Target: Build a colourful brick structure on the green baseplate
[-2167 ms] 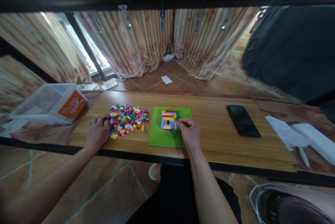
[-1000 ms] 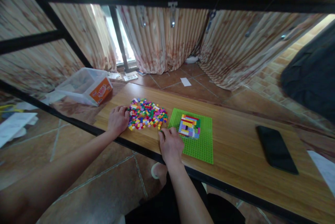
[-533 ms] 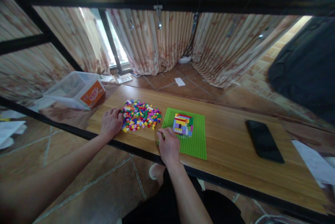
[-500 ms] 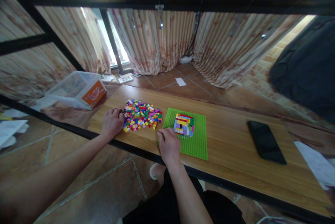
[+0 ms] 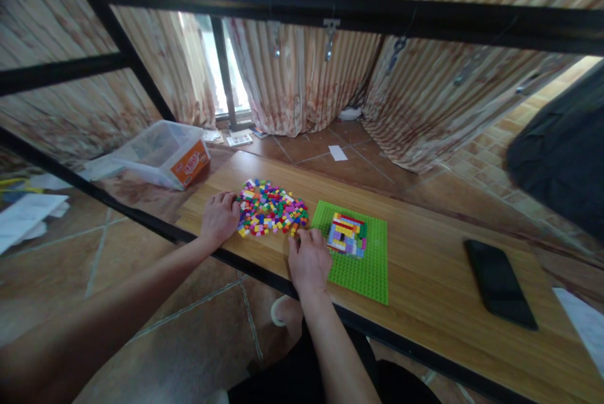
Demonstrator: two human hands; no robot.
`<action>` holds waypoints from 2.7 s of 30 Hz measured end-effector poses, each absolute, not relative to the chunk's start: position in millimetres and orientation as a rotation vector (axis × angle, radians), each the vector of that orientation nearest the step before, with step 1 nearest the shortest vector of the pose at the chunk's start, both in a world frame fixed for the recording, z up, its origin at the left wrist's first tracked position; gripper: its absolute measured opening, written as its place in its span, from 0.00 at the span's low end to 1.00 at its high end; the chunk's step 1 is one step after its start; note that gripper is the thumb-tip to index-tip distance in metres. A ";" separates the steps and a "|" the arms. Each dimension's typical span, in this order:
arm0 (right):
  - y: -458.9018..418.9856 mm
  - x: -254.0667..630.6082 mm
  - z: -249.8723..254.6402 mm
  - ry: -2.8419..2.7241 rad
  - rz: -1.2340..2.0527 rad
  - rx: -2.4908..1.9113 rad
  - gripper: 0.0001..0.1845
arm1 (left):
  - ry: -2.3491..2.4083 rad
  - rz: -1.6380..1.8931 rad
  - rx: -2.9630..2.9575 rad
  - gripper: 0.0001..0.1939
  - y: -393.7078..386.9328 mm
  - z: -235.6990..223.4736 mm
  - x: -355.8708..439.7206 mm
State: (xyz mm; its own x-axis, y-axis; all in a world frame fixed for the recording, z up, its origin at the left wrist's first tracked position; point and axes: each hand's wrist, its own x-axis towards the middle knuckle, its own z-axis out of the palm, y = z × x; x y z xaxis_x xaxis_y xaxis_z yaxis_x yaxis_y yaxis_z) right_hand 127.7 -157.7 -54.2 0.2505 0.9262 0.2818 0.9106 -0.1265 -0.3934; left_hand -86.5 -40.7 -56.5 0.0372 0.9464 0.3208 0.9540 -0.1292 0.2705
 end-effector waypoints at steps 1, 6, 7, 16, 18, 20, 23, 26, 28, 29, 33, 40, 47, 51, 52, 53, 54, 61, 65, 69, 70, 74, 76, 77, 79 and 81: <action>-155.8 125.5 -54.8 -1.669 0.015 -2.035 0.10 | -2.061 -0.672 -2.251 0.18 -41.0 -56.3 -86.4; -150.5 116.6 -53.6 -1.645 -0.011 -2.003 0.10 | -2.066 -0.669 -2.252 0.18 -42.1 -55.4 -86.0; -151.0 116.8 -50.9 -1.638 0.018 -1.980 0.10 | -2.061 -0.669 -2.248 0.18 -42.2 -55.6 -86.1; -169.0 192.7 -6.9 -1.126 0.486 -1.577 0.13 | -2.023 -0.658 -2.253 0.18 -39.2 -57.3 -88.3; -172.3 219.5 -6.4 -1.026 0.468 -1.556 0.13 | -2.029 -0.646 -2.244 0.19 -38.4 -57.6 -88.5; -175.4 241.1 -13.3 -0.957 0.394 -1.599 0.13 | -2.032 -0.630 -2.238 0.19 -37.9 -57.8 -88.7; -179.4 258.9 -29.9 -0.974 0.365 -1.657 0.14 | -2.016 -0.602 -2.243 0.19 -37.1 -57.8 -88.9; -181.4 263.4 -39.9 -1.127 0.359 -1.672 0.15 | -1.994 -0.596 -2.247 0.20 -35.9 -58.2 -89.4; -181.3 264.3 -40.3 -1.195 0.329 -1.673 0.15 | -1.986 -0.599 -2.243 0.20 -34.9 -58.9 -90.0; -181.2 264.8 -39.3 -1.208 0.311 -1.678 0.14 | -1.984 -0.599 -2.240 0.20 -34.3 -59.3 -90.3; -181.3 267.7 -35.1 -1.217 0.248 -1.710 0.14 | -1.977 -0.590 -2.251 0.20 -32.9 -60.0 -91.2; -181.2 269.1 -38.4 -1.215 0.248 -1.804 0.16 | -1.950 -0.607 -2.281 0.19 -31.8 -60.7 -92.6; -180.5 269.7 -38.7 -1.346 0.170 -1.769 0.14 | -1.980 -0.626 -2.282 0.20 -32.5 -60.7 -91.8; -179.5 270.5 -38.5 -1.395 0.177 -1.740 0.13 | -1.982 -0.616 -2.253 0.20 -32.9 -60.7 -91.5; -179.1 271.0 -38.7 -1.405 0.178 -1.736 0.13 | -1.978 -0.619 -2.253 0.20 -32.9 -60.8 -91.6; -178.7 271.5 -38.8 -1.413 0.174 -1.738 0.13 | -1.971 -0.622 -2.256 0.19 -32.9 -60.9 -91.7; -178.2 272.1 -38.8 -1.421 0.170 -1.741 0.13 | -1.962 -0.623 -2.263 0.19 -32.9 -61.0 -91.9; -175.9 274.3 -37.4 -1.449 0.166 -1.748 0.14 | -1.974 -0.610 -2.250 0.19 -33.5 -61.1 -90.9; -175.4 274.0 -36.4 -1.458 0.185 -1.730 0.14 | -1.971 -0.615 -2.240 0.19 -33.8 -62.0 -90.6; -175.7 272.2 -33.8 -1.443 0.188 -1.741 0.14 | -1.961 -0.600 -2.238 0.19 -34.0 -61.8 -90.4; -175.9 271.7 -33.1 -1.436 0.194 -1.746 0.14 | -1.962 -0.599 -2.236 0.19 -34.1 -61.5 -90.2; -176.2 270.7 -32.2 -1.398 0.219 -1.765 0.14 | -1.982 -0.600 -2.225 0.20 -34.8 -60.4 -89.5; -175.9 271.0 -33.2 -1.383 0.236 -1.770 0.14 | -1.985 -0.609 -2.232 0.20 -35.1 -60.1 -89.2; -175.6 271.3 -33.8 -1.374 0.250 -1.771 0.14 | -1.986 -0.616 -2.235 0.20 -35.1 -60.0 -89.2; -174.7 272.1 -34.7 -1.355 0.282 -1.773 0.14 | -1.997 -0.628 -2.234 0.19 -35.2 -59.9 -89.1; -173.5 272.9 -34.7 -1.335 0.305 -1.779 0.14 | -2.007 -0.626 -2.231 0.19 -35.2 -59.7 -89.1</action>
State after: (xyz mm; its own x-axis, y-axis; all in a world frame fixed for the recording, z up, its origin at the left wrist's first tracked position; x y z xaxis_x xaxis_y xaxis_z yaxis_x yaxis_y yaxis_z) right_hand 272.9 -173.5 -34.7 0.3955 0.8717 0.2895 0.6594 -0.0501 -0.7501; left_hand -89.1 -35.2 -59.7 0.0604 0.9361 0.3464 0.9672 -0.1407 0.2117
